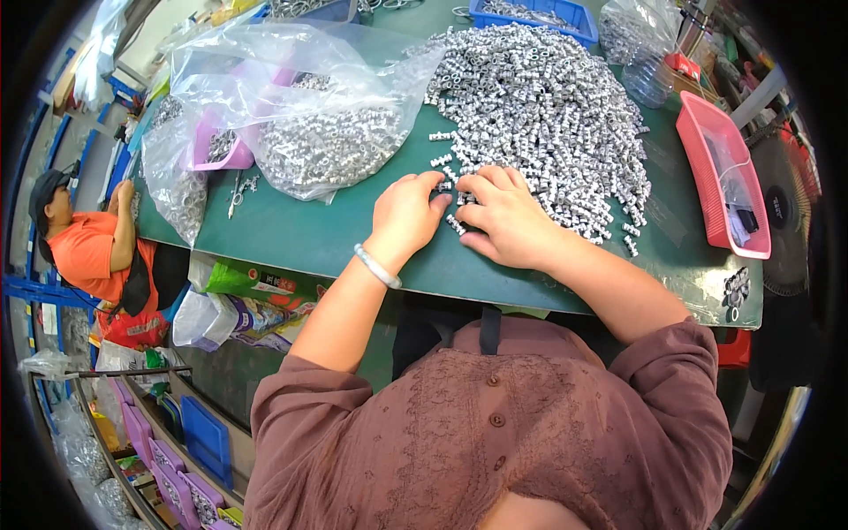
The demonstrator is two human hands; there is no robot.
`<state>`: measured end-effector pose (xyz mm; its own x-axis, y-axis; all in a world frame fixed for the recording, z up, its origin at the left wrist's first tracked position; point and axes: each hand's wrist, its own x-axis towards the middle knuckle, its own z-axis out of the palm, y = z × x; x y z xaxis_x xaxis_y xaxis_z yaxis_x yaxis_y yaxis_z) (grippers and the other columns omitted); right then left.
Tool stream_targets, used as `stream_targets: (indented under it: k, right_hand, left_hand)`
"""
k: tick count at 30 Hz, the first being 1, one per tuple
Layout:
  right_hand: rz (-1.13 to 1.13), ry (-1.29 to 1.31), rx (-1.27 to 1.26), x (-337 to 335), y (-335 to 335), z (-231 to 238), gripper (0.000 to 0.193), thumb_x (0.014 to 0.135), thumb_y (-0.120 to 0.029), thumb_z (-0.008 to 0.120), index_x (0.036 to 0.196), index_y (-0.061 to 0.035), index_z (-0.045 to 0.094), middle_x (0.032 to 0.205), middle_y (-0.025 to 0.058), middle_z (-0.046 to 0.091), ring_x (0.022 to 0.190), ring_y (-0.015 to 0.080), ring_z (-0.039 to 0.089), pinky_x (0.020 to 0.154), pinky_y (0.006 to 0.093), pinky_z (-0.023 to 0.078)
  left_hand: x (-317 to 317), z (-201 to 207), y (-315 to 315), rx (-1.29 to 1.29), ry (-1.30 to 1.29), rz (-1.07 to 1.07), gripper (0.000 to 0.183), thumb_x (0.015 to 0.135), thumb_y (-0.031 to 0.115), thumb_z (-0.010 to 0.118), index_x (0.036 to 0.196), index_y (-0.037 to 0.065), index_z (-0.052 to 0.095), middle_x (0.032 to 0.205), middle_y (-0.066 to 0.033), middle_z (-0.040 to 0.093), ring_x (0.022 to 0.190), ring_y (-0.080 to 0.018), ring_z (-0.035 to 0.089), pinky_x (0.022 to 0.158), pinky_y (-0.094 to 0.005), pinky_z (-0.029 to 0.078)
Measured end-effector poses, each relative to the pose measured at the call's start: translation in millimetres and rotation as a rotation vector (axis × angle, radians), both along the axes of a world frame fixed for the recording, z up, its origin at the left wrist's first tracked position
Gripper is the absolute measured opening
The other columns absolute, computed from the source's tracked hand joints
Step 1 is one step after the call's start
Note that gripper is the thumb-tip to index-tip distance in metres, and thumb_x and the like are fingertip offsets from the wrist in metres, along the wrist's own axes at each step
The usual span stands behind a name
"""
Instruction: The person picks up small metal pieces from a large pile and assembles them by sliding one onto another by hand.
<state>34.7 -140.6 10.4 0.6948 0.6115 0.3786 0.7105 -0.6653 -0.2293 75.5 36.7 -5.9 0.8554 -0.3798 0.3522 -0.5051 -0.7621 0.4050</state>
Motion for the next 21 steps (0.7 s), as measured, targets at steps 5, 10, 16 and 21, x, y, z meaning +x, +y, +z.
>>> stream_targets:
  k: [5, 10, 16, 21]
  right_hand:
    - [-0.055, -0.028, 0.026, -0.8, 3.6, -7.9, 0.021, 0.068, -0.022, 0.068, 0.079, -0.0051, 0.063, 0.106, 0.0093, 0.051, 0.107, 0.027, 0.042, 0.09, 0.0414, 0.031]
    - [-0.023, -0.071, 0.07, 1.1, 2.6, -13.7, 0.011, 0.067, -0.013, 0.065, 0.075, -0.0082, 0.061, 0.097, 0.0039, 0.054, 0.1, 0.0224, 0.044, 0.087, 0.0394, 0.031]
    - [0.031, 0.122, 0.461, 5.8, -3.7, -6.7, 0.017, 0.065, -0.007, 0.067, 0.08, -0.0108, 0.058, 0.088, 0.0009, 0.055, 0.091, 0.023, 0.048, 0.083, 0.037, 0.034]
    - [0.009, 0.234, 0.602, 3.4, -9.1, -4.3, 0.015, 0.068, -0.003, 0.067, 0.081, -0.0065, 0.059, 0.081, 0.004, 0.057, 0.082, 0.021, 0.053, 0.073, 0.0312, 0.041]
  left_hand:
    - [5.0, -0.4, 4.2, -0.078, 0.196, 0.018, 0.014, 0.074, 0.012, 0.065, 0.083, 0.002, 0.059, 0.068, -0.0082, 0.056, 0.058, -0.0201, 0.054, 0.055, -0.0312, 0.043]
    - [-5.2, 7.0, 16.7, -0.918, 0.87, 0.079, 0.01, 0.081, 0.011, 0.058, 0.077, 0.007, 0.05, 0.07, -0.0025, 0.056, 0.057, -0.0118, 0.049, 0.05, -0.0217, 0.039]
    - [-25.5, -0.3, 29.7, -1.56, 1.151, -0.168, 0.005, 0.08, 0.007, 0.047, 0.084, 0.009, 0.046, 0.084, -0.0073, 0.055, 0.069, -0.0162, 0.052, 0.056, -0.0237, 0.043]
    - [-39.1, 7.2, 15.5, -1.595, 1.2, -0.237, 0.032, 0.081, 0.008, 0.05, 0.114, 0.009, 0.049, 0.085, -0.0058, 0.056, 0.074, -0.0163, 0.054, 0.057, -0.0237, 0.043]
